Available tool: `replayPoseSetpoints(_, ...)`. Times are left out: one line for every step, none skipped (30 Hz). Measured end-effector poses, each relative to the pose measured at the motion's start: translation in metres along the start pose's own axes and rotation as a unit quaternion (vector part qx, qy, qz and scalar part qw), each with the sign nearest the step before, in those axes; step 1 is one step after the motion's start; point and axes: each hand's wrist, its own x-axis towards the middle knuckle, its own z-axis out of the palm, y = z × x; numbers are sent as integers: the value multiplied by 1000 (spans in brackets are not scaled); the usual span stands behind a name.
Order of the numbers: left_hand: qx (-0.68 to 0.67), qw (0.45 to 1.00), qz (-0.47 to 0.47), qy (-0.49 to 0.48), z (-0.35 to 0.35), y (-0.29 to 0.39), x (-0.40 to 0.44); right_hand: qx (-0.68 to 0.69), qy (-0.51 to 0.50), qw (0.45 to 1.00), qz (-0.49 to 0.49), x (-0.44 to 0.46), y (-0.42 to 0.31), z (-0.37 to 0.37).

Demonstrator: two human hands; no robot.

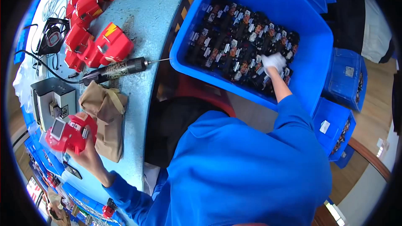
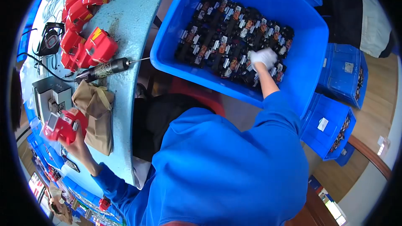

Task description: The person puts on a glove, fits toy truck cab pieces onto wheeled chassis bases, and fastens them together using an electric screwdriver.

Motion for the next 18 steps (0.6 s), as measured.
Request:
replayPoseSetpoints(92,996,5,-12,-6,-6,0,-20,12,999,42,10,28,10)
replayPoseSetpoints(159,986,-35,-33,-11,-15,0,-63,52,991,109,18,45,29)
replayPoseSetpoints(184,979,-28,-81,-12,-19,-1,-46,5,990,137,29,67,37)
replayPoseSetpoints(206,970,-18,-128,-10,-20,-2,-14,-101,991,84,64,112,70)
replayPoseSetpoints(242,959,5,-148,-10,-19,-2,-52,2,998,-31,76,149,106)
replayPoseSetpoints(248,953,32,-172,-6,-17,1,-187,-72,976,-88,121,190,165)
replayPoseSetpoints(253,947,57,-189,-2,-13,3,-255,-133,948,-137,159,230,207)
replayPoseSetpoints(257,942,80,-198,1,-10,6,-246,-152,952,-102,143,221,194)
replayPoseSetpoints(248,940,47,-230,-1,-13,11,-203,-124,971,-31,127,207,175)
replayPoseSetpoints(257,941,49,-213,0,-12,8,-156,-94,982,43,111,190,152)
replayPoseSetpoints(268,941,55,-201,-2,-9,5,-107,-66,986,104,93,174,125)
replayPoseSetpoints(282,939,63,-188,-4,-7,6,-51,-40,986,152,81,159,98)
replayPoseSetpoints(273,939,71,-198,-13,-8,4,16,-17,982,188,71,147,72)
replayPoseSetpoints(248,949,67,-182,-19,4,3,90,-1,973,212,61,139,50)
replayPoseSetpoints(232,958,83,-146,-24,23,2,213,6,952,219,54,128,30)
replayPoseSetpoints(215,965,96,-114,-27,41,-2,328,10,918,223,54,123,16)
replayPoseSetpoints(202,969,122,-75,-28,48,-4,471,-74,861,173,59,123,10)
replayPoseSetpoints(183,974,124,-55,-27,61,-7,596,-157,779,117,66,128,7)
